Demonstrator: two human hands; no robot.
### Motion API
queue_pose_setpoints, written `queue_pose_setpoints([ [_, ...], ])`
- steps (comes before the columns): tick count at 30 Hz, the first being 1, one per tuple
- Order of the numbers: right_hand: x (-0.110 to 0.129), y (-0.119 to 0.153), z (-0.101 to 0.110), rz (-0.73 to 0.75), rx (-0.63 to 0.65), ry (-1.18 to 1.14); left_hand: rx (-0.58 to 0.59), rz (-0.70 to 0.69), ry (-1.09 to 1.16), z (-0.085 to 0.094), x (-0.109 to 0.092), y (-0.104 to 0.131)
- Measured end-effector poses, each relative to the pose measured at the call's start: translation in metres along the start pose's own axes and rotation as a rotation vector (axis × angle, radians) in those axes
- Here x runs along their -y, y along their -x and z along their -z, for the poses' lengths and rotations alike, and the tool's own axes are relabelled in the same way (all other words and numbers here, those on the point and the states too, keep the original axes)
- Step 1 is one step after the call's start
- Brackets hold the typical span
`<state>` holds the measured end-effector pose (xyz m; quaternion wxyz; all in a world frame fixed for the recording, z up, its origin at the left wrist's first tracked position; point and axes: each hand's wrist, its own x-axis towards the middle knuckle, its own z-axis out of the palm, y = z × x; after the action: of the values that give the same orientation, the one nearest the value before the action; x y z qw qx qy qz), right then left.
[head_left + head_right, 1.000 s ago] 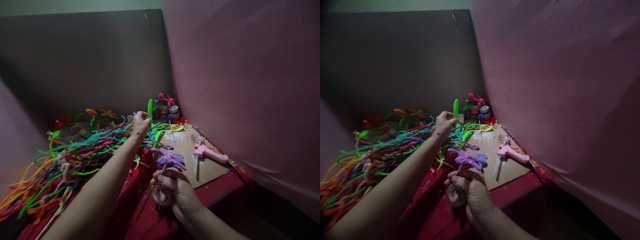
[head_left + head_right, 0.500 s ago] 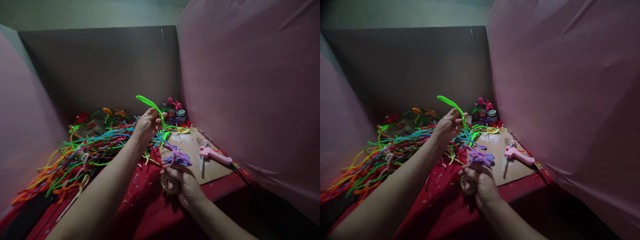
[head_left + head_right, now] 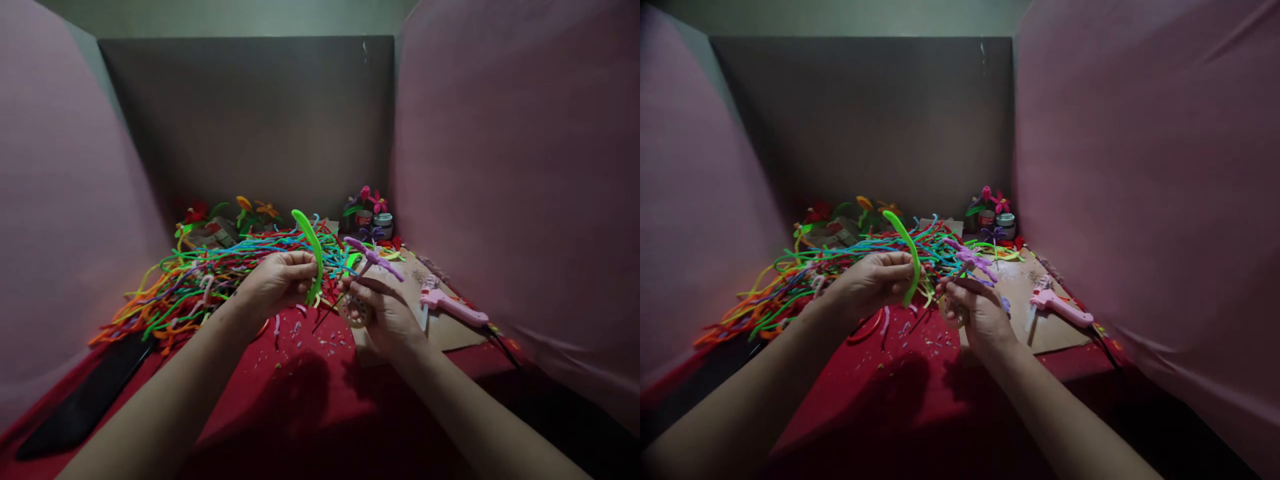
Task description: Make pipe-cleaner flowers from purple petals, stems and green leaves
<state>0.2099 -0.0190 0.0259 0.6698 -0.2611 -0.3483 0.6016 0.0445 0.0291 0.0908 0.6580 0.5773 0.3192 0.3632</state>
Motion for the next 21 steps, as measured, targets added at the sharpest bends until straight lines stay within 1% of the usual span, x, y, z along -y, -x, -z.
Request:
queue_pose_setpoints([
  [4,-0.014,-0.004,-0.014,-0.037,0.035,0.039,-0.057,-0.01,-0.026,0.003,0.011,0.016],
  [8,-0.028,-0.005,-0.024,-0.061,0.084,0.062,-0.13,-0.046,-0.068,0.004,0.027,0.021],
  [11,-0.035,-0.006,-0.03,-0.112,0.056,0.067,-0.2,-0.055,-0.078,0.006,0.037,0.022],
  [14,-0.039,-0.009,-0.036,-0.165,0.024,0.042,-0.301,-0.113,-0.071,0.007,0.043,0.023],
  [16,-0.041,-0.012,-0.04,-0.191,0.014,0.046,-0.365,-0.171,-0.13,0.008,0.044,0.024],
  [19,-0.042,-0.019,-0.046,-0.216,-0.006,0.068,-0.437,-0.253,-0.278,0.011,0.047,0.026],
  [21,-0.043,-0.026,-0.05,-0.223,-0.042,0.08,-0.482,-0.3,-0.349,0.014,0.049,0.027],
])
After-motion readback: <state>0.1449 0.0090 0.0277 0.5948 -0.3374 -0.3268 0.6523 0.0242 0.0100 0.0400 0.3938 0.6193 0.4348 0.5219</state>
